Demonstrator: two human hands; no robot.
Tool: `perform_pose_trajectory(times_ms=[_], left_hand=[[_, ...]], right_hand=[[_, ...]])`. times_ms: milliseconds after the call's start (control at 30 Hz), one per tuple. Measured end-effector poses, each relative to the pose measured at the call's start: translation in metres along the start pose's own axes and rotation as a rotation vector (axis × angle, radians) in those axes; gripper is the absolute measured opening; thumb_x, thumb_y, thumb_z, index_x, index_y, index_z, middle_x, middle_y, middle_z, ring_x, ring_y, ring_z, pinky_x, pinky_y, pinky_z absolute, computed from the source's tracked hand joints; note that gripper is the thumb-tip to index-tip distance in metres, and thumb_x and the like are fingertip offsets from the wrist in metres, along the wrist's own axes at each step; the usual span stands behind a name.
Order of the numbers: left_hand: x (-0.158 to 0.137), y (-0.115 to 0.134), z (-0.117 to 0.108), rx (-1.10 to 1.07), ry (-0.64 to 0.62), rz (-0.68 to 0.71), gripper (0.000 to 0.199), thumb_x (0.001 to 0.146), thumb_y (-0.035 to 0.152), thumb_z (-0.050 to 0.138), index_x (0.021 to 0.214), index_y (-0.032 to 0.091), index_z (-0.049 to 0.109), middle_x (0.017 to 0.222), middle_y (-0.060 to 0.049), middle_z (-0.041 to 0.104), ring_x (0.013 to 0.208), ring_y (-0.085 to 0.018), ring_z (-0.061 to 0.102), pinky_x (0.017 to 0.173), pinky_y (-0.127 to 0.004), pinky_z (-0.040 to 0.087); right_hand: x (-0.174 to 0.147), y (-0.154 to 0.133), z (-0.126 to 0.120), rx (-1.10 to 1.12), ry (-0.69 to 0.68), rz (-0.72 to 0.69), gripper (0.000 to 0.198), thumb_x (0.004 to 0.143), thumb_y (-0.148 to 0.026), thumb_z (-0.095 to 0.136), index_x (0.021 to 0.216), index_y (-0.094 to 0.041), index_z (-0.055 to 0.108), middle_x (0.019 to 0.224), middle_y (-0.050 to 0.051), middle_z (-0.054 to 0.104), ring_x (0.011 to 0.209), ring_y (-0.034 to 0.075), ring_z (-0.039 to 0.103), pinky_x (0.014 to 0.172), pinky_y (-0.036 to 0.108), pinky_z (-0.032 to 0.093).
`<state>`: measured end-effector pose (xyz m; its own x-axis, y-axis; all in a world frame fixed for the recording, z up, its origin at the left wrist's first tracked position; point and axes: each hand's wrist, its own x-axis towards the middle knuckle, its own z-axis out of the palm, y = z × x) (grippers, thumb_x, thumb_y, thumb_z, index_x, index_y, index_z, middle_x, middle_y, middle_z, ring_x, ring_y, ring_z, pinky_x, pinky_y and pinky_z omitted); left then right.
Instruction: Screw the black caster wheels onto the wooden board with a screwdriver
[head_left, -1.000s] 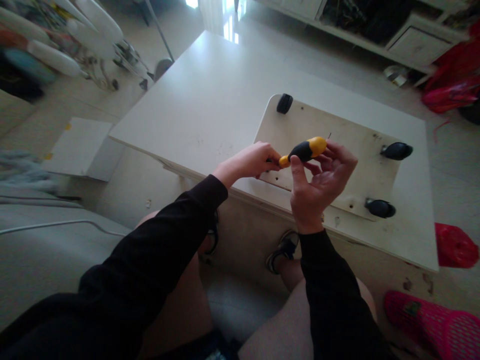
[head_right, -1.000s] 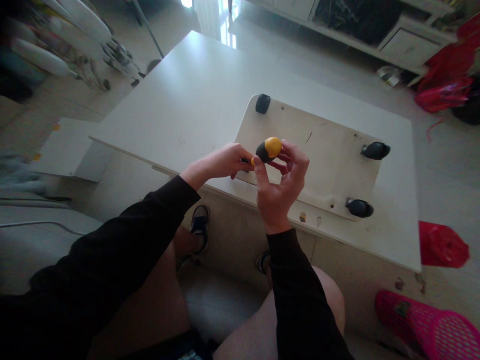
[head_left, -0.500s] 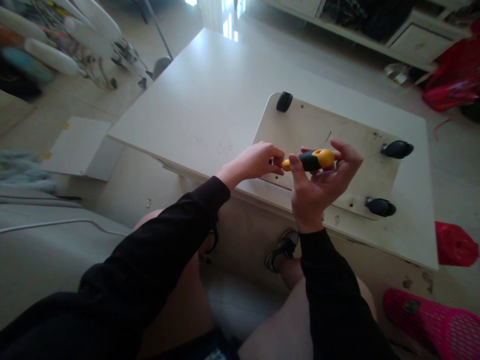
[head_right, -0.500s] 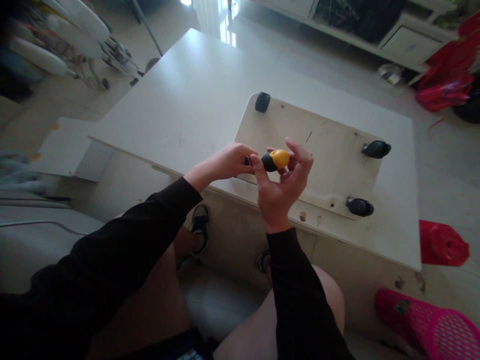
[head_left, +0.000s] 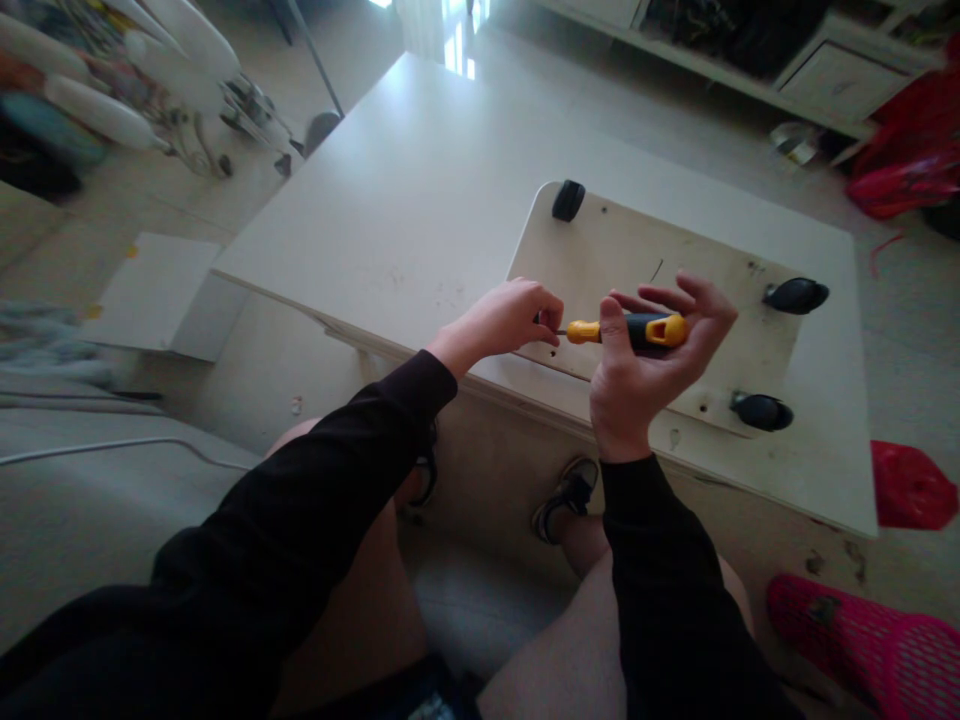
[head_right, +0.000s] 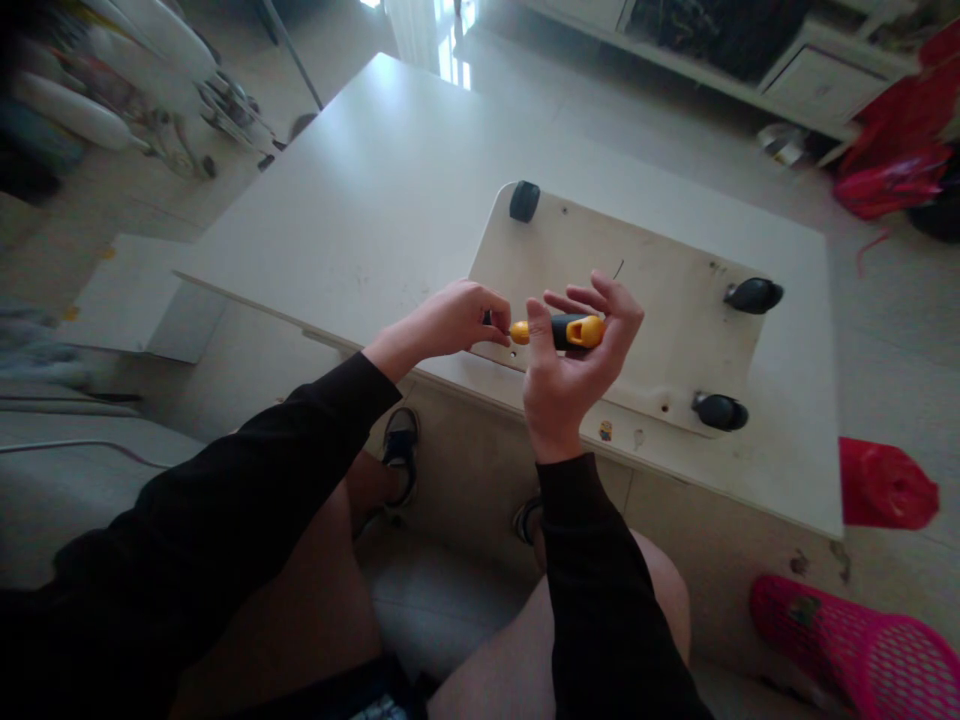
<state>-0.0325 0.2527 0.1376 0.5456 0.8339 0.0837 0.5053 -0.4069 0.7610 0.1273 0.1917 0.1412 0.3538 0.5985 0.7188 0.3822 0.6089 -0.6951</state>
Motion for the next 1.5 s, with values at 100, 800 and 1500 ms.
perform_pose_trajectory(times_ms=[100, 800, 1500], left_hand=[[0.000, -0.001, -0.004, -0.026, -0.009, -0.007, 0.010, 0.080, 0.022, 0.088, 0.081, 0.017, 0.080, 0.077, -0.002, 0.075, 0.067, -0.012, 0.063, 0.071, -0.030, 0.047], [-0.017, -0.022, -0.005, 0.085, 0.089, -0.355, 0.007, 0.070, 0.012, 0.078, 0.070, 0.018, 0.083, 0.050, -0.002, 0.064, 0.050, -0.014, 0.057, 0.052, -0.027, 0.042], [-0.037, -0.004, 0.083, -0.678, 0.571, -0.725, 0.027, 0.080, 0.022, 0.083, 0.104, 0.010, 0.085, 0.053, 0.003, 0.062, 0.041, -0.010, 0.054, 0.039, -0.021, 0.040]], right_hand=[[0.006, 0.004, -0.006, -0.028, 0.016, 0.030, 0.045, 0.093, -0.043, 0.080, 0.129, -0.033, 0.056, 0.109, -0.001, 0.062, 0.099, 0.018, 0.075, 0.097, 0.048, 0.069], [0.018, 0.008, -0.019, -0.116, 0.098, 0.042, 0.040, 0.090, -0.035, 0.081, 0.122, -0.030, 0.058, 0.096, -0.005, 0.066, 0.082, 0.016, 0.072, 0.079, 0.040, 0.065], [0.024, -0.004, -0.028, -0.214, 0.125, 0.062, 0.035, 0.095, -0.027, 0.075, 0.124, -0.029, 0.057, 0.097, -0.002, 0.066, 0.087, 0.015, 0.070, 0.086, 0.037, 0.063]])
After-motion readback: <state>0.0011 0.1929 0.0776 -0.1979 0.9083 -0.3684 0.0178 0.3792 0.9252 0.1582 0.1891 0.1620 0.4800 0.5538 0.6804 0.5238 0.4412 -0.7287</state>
